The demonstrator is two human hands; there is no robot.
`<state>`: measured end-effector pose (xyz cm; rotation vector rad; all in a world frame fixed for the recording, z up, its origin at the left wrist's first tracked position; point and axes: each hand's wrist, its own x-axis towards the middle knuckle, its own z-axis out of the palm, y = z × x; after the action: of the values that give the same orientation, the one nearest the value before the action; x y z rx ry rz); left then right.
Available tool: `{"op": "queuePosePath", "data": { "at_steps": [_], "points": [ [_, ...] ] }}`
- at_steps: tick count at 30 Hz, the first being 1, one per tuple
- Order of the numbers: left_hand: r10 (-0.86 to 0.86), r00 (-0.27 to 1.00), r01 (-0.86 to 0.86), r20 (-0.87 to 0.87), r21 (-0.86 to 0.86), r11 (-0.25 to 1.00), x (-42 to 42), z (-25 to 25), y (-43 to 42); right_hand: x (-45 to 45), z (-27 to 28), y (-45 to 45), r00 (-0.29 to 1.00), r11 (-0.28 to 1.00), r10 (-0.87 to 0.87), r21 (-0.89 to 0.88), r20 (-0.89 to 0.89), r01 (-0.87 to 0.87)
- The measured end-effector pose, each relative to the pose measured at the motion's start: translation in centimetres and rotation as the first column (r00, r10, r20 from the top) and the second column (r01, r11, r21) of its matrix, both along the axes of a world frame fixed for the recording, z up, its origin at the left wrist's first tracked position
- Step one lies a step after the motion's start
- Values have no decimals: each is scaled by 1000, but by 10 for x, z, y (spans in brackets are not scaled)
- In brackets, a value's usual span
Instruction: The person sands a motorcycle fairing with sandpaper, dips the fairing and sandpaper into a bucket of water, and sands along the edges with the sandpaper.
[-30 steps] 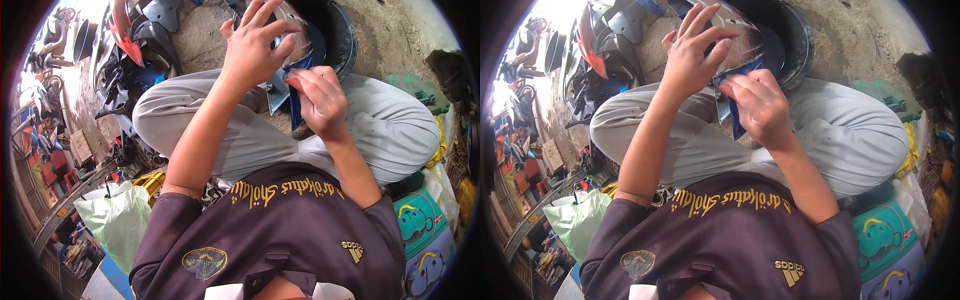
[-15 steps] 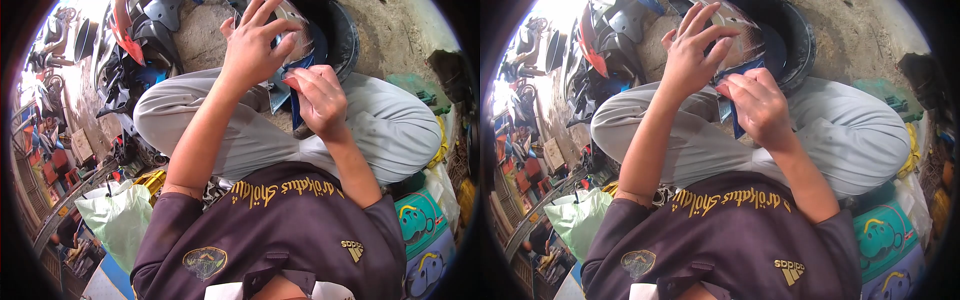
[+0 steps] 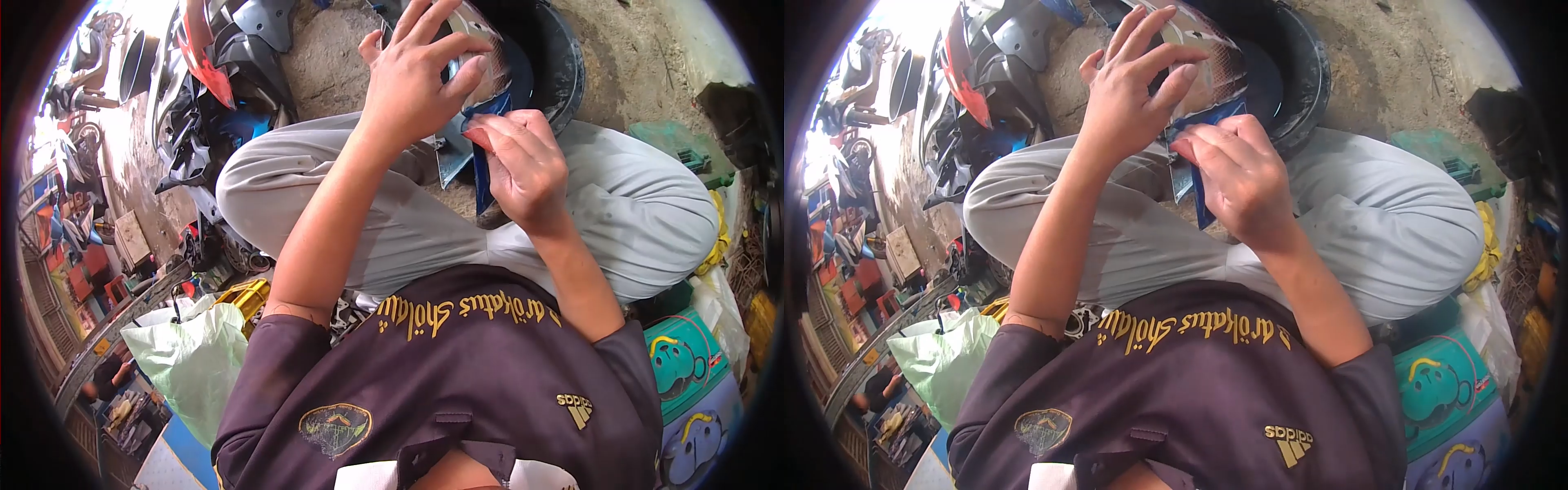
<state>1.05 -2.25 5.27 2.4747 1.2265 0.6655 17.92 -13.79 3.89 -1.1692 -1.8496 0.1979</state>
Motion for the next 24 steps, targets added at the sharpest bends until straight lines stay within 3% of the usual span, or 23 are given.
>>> {"op": "queuePosePath", "data": {
  "at_steps": [24],
  "points": [
    [4, 1000, -4, -3, 2, 1000, -1, 3, -1, -7, 2, -1, 999, 999, -53, 8, -10, 53]
  ]
}}
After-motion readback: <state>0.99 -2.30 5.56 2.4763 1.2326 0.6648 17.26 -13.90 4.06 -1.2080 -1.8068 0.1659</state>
